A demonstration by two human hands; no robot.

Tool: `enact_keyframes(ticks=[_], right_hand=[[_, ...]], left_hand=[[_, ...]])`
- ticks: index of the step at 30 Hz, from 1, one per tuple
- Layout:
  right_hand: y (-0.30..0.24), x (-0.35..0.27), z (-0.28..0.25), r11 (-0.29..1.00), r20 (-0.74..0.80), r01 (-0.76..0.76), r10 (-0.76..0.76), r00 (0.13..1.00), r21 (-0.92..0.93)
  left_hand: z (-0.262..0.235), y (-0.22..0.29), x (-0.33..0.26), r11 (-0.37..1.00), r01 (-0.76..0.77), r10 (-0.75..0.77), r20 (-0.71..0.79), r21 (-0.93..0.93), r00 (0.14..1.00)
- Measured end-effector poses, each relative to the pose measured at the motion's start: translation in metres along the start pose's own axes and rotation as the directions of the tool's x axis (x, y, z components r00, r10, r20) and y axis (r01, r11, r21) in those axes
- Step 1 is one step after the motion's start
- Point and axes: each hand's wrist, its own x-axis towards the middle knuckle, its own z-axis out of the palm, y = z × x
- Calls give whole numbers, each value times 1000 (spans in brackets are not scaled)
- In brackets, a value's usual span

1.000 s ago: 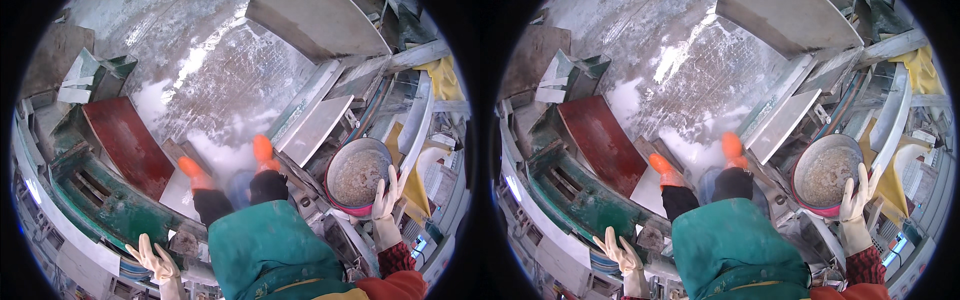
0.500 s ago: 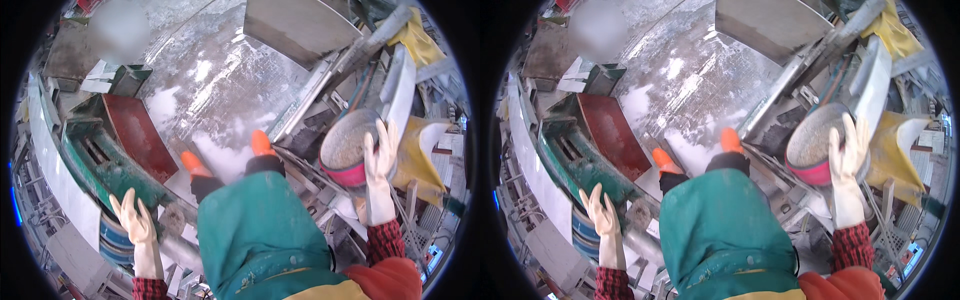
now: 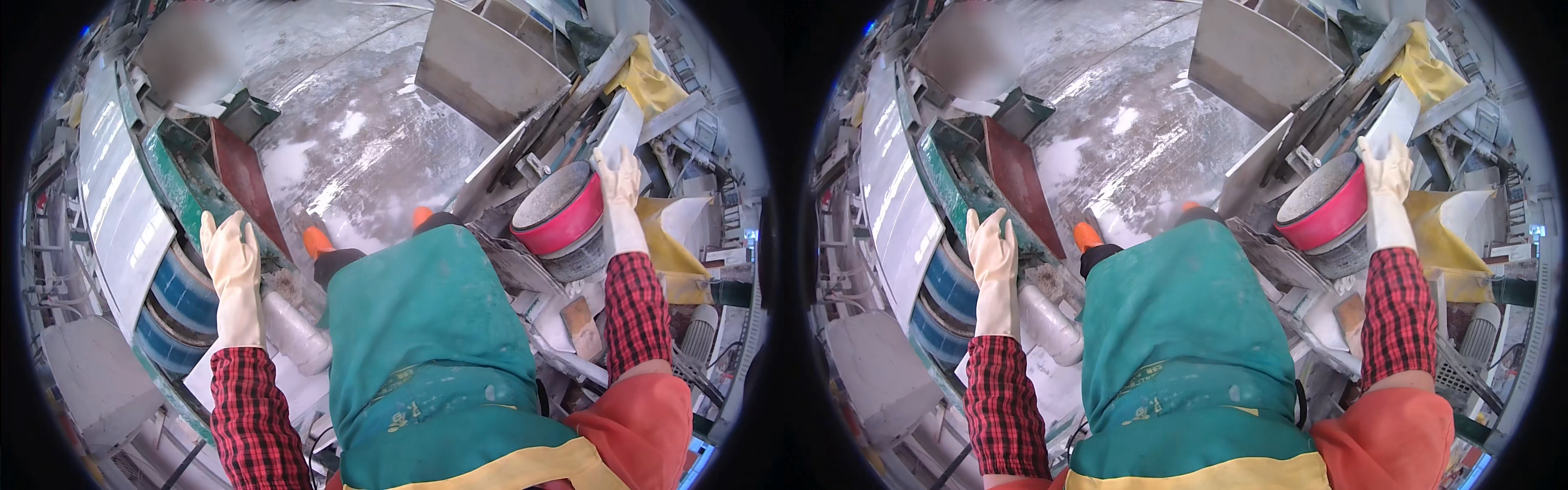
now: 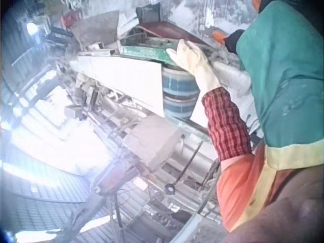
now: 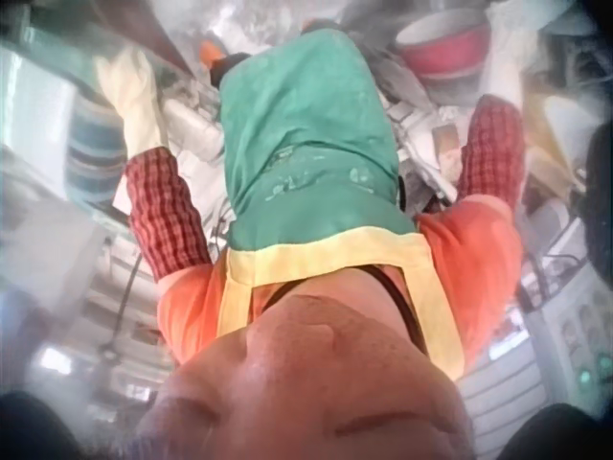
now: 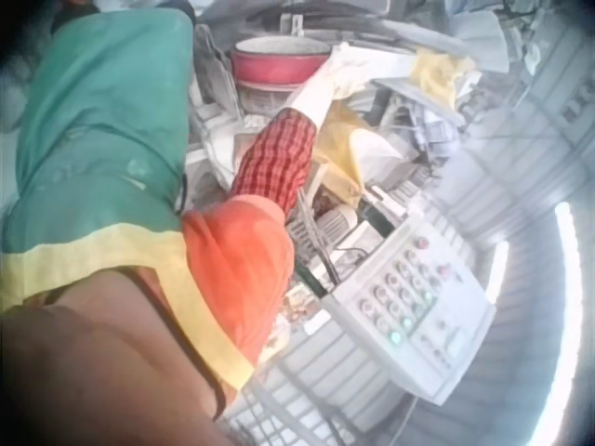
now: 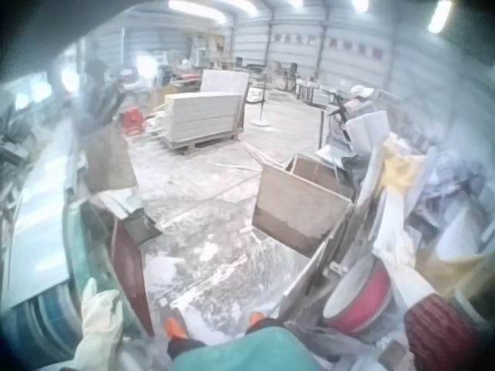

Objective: The person repeatedly picks up white rectangular tiles from a conveyor belt and places them into a nearby bin. The person wears gloves and an apron while performing this repetitive task in a factory setting.

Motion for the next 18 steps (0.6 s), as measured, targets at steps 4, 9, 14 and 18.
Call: enact_keyframes(ticks=[4,9,14,18], right_hand=[[77,56,69,724,605,-521,180,776,453],[14,48,72,917,440,-363,399,805,-166],[30,34,69,860,408,-491,403,820,137],[-10,29,9,642,466,-706,548,695,298]], left_hand=[[5,-3,2,999,-42,42,-36,-13,998],[-3,-4,-6,1000,-10,10,-38,-2,999],[0,-6,-2,999,-38,37,-48,-21,998],[-1,-7,-5,998,-40,38,-60,-41,997]])
